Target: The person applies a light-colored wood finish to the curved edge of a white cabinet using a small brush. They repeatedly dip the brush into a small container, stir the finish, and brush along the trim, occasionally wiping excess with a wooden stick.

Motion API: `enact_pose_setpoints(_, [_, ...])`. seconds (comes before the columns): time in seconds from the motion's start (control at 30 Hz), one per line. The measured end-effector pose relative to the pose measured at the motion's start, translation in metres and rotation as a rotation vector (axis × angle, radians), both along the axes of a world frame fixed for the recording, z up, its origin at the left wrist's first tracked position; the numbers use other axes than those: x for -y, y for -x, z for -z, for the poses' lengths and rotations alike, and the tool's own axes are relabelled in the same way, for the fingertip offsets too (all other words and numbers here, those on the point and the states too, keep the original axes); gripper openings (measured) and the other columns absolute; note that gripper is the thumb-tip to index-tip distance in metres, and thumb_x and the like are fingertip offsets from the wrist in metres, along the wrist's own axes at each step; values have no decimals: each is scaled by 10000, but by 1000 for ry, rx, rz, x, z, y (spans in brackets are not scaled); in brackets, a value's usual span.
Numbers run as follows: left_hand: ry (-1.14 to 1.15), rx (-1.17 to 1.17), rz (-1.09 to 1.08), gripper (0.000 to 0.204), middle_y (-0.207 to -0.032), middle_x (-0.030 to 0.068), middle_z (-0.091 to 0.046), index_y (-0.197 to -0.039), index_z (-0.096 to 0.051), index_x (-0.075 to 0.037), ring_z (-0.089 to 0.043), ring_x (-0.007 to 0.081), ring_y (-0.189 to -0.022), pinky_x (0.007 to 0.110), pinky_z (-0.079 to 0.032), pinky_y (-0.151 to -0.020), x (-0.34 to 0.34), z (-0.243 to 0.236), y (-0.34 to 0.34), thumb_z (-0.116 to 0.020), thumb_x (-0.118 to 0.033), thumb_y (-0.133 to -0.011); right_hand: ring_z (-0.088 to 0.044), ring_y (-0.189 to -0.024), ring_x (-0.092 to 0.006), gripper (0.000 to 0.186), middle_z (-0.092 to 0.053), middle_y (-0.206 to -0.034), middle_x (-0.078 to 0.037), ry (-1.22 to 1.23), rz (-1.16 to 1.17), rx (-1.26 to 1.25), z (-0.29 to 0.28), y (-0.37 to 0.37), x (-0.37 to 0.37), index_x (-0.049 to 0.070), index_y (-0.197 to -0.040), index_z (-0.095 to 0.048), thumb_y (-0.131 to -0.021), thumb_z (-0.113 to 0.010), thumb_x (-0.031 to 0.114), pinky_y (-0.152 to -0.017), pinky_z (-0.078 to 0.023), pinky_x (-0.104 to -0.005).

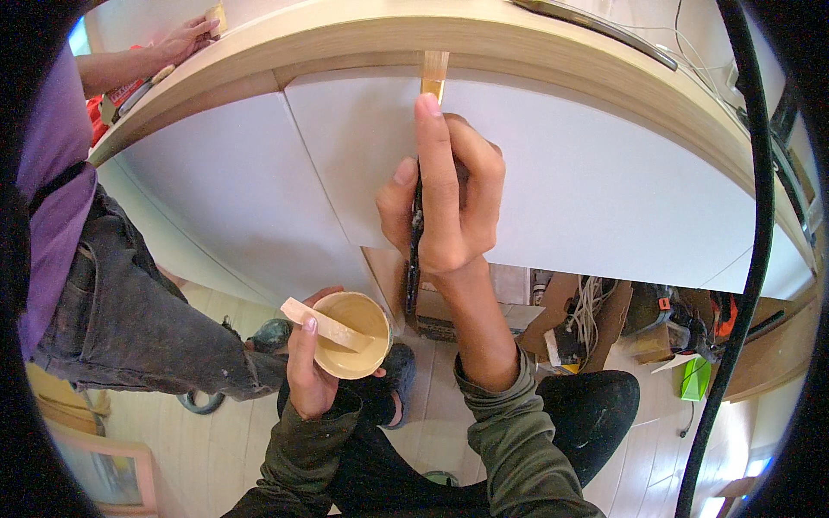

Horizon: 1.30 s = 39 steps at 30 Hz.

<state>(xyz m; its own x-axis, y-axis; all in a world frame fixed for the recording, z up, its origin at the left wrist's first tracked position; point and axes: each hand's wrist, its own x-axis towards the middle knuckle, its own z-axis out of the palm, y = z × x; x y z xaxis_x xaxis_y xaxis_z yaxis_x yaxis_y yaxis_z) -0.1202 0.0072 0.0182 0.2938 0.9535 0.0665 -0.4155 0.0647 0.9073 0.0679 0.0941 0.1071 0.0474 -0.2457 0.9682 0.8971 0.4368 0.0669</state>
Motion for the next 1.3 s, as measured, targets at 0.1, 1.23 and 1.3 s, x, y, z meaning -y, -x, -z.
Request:
enact_pose_setpoints(0.1, [17,9,26,535,-1244,196,-562,-1368,-405,56,-615,267,-1110,356,-550,-912,1,-3,0,-340,-365,-1043,-571,-794,-224,460,-584,-1014,-194,-6,2,-2,0,0,0,-138,-1225,-611,-767,-582,-98,-642,-492,-291])
enact_pose_setpoints(1.23, [12,3,28,554,-1212,222,-570,-1381,-367,32,-676,318,-978,425,-637,-654,-2,-5,-5,-347,-395,-1029,-613,-892,-247,426,-605,-1064,-208,99,-18,45,0,11,12,-92,-1273,-586,-854,-521,-51,-782,-525,-328])
enact_pose_setpoints(1.3, [28,27,28,526,-1201,213,-570,-1369,-374,51,-680,297,-951,396,-626,-702,1,-12,-4,-326,-364,-1050,-610,-895,-258,421,-611,-1059,-210,82,-65,64,0,19,7,-101,-1263,-591,-849,-529,-53,-794,-518,-339])
